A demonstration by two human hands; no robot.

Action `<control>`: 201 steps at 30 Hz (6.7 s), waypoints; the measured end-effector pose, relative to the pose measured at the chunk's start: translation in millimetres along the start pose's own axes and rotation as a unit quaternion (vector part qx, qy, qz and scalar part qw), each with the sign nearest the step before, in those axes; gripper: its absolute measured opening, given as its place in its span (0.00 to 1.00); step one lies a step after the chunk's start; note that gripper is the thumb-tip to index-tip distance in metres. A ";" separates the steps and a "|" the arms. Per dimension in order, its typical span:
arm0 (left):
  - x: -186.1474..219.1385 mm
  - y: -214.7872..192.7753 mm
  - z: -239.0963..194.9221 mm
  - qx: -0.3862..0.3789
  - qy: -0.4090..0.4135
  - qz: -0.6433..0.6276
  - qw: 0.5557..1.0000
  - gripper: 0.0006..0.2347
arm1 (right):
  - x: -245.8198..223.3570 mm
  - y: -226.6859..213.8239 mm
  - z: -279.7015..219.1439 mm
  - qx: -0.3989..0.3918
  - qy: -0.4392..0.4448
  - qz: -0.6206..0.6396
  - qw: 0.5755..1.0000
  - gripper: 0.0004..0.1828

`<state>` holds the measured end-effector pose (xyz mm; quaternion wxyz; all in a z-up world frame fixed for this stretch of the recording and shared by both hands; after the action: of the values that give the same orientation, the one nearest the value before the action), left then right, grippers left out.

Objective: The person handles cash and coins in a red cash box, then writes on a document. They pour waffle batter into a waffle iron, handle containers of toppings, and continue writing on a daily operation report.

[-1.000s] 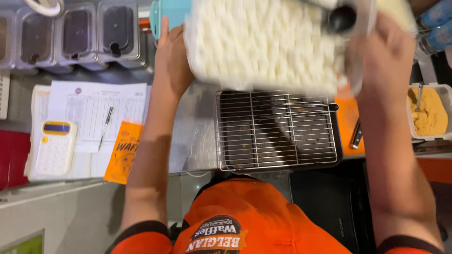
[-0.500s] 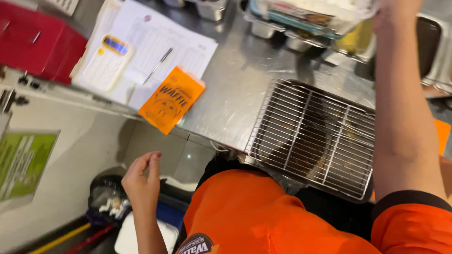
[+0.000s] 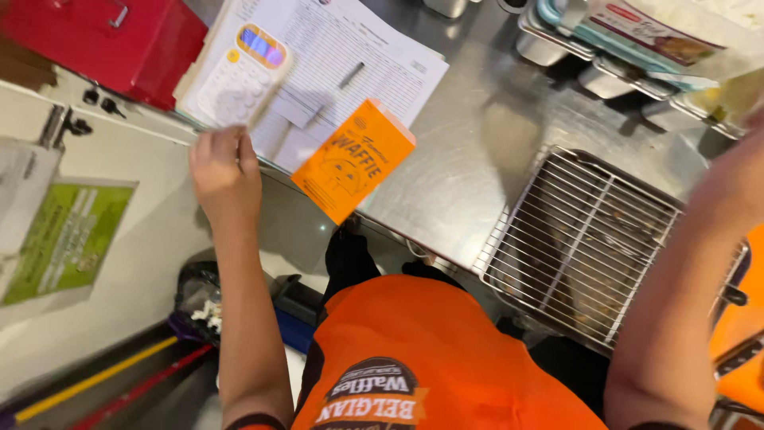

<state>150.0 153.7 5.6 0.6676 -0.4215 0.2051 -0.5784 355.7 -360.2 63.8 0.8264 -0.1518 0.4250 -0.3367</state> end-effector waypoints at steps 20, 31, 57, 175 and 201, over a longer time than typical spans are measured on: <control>-185.9 2.8 181.0 -0.192 0.055 0.047 0.979 0.38 | -162.4 258.1 -170.7 -0.156 0.323 -0.035 0.933 0.53; -156.4 56.4 179.0 -0.162 -0.017 -0.285 0.945 0.09 | -147.9 276.6 -153.5 0.004 0.333 0.069 0.940 0.04; -96.2 122.5 147.3 -0.066 -0.112 -0.609 0.783 0.07 | -75.6 155.9 -225.6 0.056 0.423 0.237 0.873 0.05; -36.3 216.5 101.1 -0.176 0.110 -0.447 0.870 0.16 | -54.6 153.6 -252.1 0.007 0.331 0.164 0.929 0.08; -37.3 223.1 95.3 -0.162 0.162 -0.404 0.886 0.18 | -47.2 151.2 -257.5 0.012 0.324 0.162 0.932 0.06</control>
<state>347.1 214.5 -127.4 0.2558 -0.4709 0.2133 -0.8169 193.7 -208.8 -141.7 0.6889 0.0465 0.6842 -0.2345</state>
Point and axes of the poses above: each hand's wrist, its own z-axis towards the middle knuckle, its own y-axis out of the palm, x = y × z, the point moved 6 cm from there along z, towards the middle knuckle, and after that the axes turned 8 degrees about y, right-handed, at the moved point
